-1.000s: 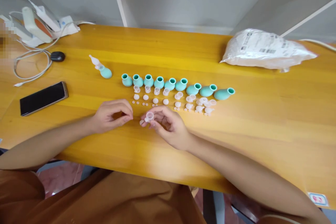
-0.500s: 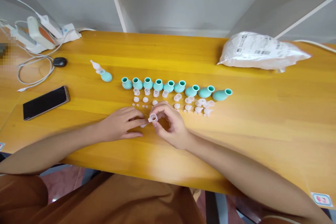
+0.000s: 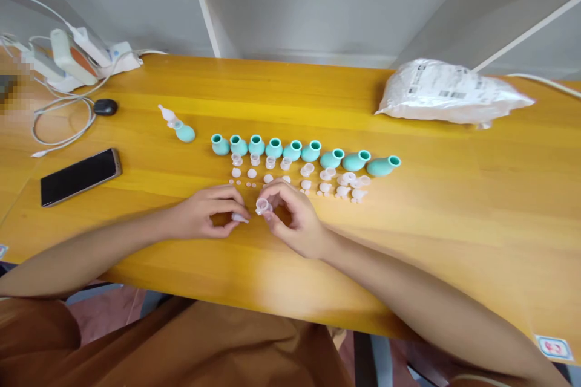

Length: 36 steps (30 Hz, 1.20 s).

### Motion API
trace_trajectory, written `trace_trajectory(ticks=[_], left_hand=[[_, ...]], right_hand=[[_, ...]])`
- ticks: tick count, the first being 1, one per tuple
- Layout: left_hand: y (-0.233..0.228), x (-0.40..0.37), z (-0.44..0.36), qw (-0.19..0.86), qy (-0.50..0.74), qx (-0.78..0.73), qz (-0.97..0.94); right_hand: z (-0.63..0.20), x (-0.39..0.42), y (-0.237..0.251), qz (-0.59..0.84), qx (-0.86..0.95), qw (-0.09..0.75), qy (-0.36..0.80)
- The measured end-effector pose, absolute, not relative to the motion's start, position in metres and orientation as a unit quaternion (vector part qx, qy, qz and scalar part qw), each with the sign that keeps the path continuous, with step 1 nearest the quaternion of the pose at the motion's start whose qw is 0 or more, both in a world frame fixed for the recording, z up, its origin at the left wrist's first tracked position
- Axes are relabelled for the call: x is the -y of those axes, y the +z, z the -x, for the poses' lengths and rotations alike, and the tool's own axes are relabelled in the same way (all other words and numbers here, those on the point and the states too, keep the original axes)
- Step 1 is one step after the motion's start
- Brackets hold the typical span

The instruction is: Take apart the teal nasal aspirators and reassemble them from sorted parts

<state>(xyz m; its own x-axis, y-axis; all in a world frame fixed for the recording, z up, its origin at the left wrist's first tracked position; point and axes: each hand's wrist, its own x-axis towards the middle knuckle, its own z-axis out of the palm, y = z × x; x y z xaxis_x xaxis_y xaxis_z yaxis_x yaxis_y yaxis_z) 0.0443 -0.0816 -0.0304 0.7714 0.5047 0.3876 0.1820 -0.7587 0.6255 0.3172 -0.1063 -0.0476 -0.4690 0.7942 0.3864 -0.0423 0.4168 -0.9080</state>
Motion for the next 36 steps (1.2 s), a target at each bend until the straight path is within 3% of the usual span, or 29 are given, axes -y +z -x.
trace_trajectory(ticks=[8, 13, 27, 36], left_hand=[[-0.027, 0.071, -0.038, 0.511, 0.281, -0.237, -0.777], [-0.028, 0.066, -0.039, 0.586, 0.31, -0.243, -0.708], [-0.025, 0.067, -0.041, 0.69, 0.305, -0.284, -0.591], [-0.027, 0.067, -0.042, 0.678, 0.305, -0.29, -0.603]], right_hand=[[-0.319, 0.102, -0.038, 0.251, 0.745, 0.431, 0.442], [-0.319, 0.102, -0.038, 0.254, 0.745, 0.428, 0.443], [-0.316, 0.099, -0.043, 0.26, 0.785, 0.402, 0.394], [-0.316, 0.1, -0.043, 0.282, 0.785, 0.401, 0.379]])
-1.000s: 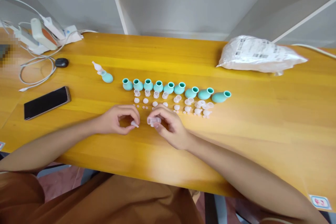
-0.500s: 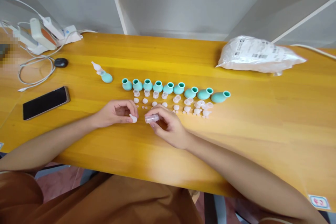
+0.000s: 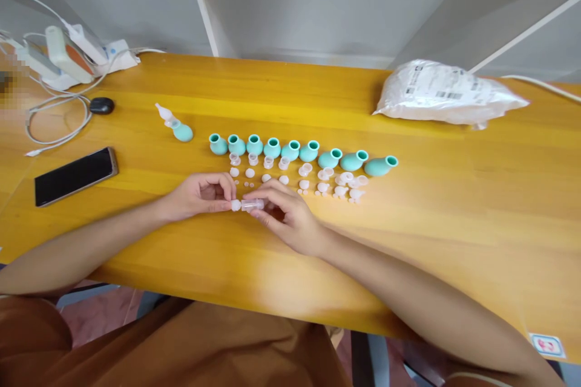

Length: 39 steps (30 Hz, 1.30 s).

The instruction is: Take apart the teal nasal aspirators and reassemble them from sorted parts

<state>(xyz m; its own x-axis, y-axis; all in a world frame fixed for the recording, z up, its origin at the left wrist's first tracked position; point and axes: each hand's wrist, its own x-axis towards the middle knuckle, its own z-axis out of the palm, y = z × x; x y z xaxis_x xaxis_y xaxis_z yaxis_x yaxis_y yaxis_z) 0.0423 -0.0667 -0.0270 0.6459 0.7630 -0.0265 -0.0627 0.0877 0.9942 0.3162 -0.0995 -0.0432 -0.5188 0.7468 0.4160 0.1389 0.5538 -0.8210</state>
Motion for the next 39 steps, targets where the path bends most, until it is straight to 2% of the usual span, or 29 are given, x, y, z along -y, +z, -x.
trace_trajectory(ticks=[8, 26, 39], left_hand=[[-0.0288, 0.0658, -0.0427, 0.669, 0.32, -0.299, -0.601], [-0.0302, 0.0703, -0.044, 0.652, 0.311, -0.301, -0.622], [-0.0281, 0.0723, -0.0458, 0.626, 0.321, -0.283, -0.652]], right_hand=[[-0.3164, 0.1015, -0.0468, 0.292, 0.771, 0.396, 0.404], [-0.316, 0.1025, -0.0498, 0.29, 0.774, 0.419, 0.377], [-0.3175, 0.1022, -0.0482, 0.301, 0.778, 0.406, 0.374]])
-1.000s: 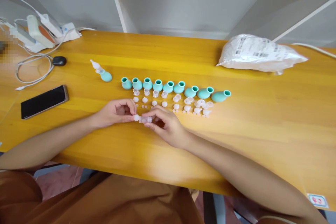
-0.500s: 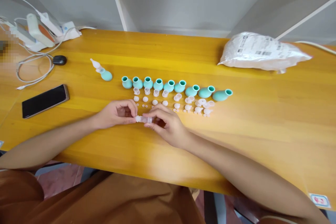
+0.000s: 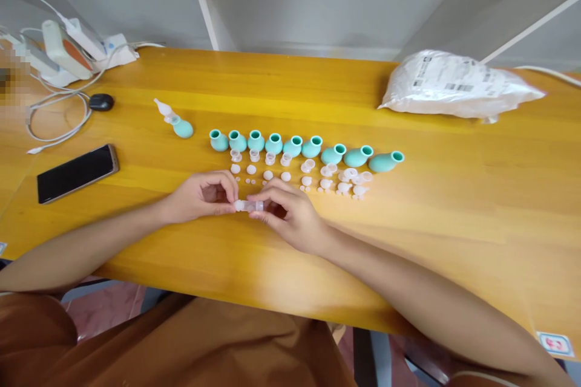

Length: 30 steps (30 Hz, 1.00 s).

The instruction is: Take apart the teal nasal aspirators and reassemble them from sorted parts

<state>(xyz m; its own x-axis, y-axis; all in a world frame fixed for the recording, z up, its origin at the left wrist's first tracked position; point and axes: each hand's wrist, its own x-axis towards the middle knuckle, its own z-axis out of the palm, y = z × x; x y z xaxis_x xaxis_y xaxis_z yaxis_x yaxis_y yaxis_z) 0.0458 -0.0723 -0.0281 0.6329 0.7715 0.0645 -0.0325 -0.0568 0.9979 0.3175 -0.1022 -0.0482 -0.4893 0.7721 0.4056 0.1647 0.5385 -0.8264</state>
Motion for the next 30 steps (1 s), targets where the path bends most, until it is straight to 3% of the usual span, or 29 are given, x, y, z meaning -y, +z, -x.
trace_trajectory(ticks=[12, 30], left_hand=[[-0.03, 0.081, -0.05, 0.617, 0.33, -0.312, -0.642], [-0.034, 0.094, -0.058, 0.694, 0.344, -0.384, -0.502]], right_hand=[[-0.317, 0.105, -0.049, 0.303, 0.771, 0.407, 0.386], [-0.318, 0.106, -0.047, 0.304, 0.745, 0.436, 0.403]])
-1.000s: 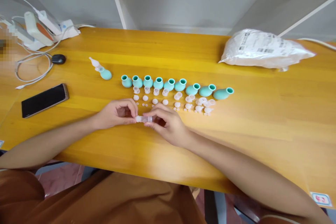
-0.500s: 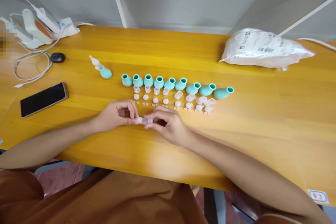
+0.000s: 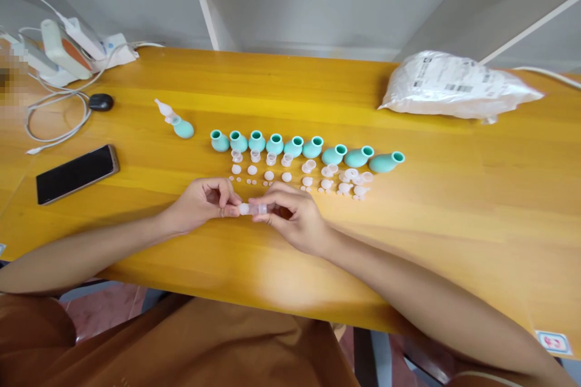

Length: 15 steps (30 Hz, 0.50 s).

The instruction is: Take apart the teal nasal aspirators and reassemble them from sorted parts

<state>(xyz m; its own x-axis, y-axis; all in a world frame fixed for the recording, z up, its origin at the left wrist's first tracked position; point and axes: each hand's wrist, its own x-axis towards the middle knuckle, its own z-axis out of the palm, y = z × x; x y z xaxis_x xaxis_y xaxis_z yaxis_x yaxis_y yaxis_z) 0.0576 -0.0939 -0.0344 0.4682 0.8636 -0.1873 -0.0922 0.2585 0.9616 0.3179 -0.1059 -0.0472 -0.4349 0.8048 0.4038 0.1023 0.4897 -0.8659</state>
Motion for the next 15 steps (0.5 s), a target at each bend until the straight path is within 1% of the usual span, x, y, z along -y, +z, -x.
trace_trajectory(ticks=[7, 15], left_hand=[[-0.039, 0.093, -0.059, 0.724, 0.356, -0.353, -0.473], [-0.045, 0.095, -0.059, 0.724, 0.372, -0.347, -0.466]], right_hand=[[-0.317, 0.108, -0.047, 0.292, 0.742, 0.448, 0.405], [-0.315, 0.11, -0.048, 0.276, 0.74, 0.471, 0.392]])
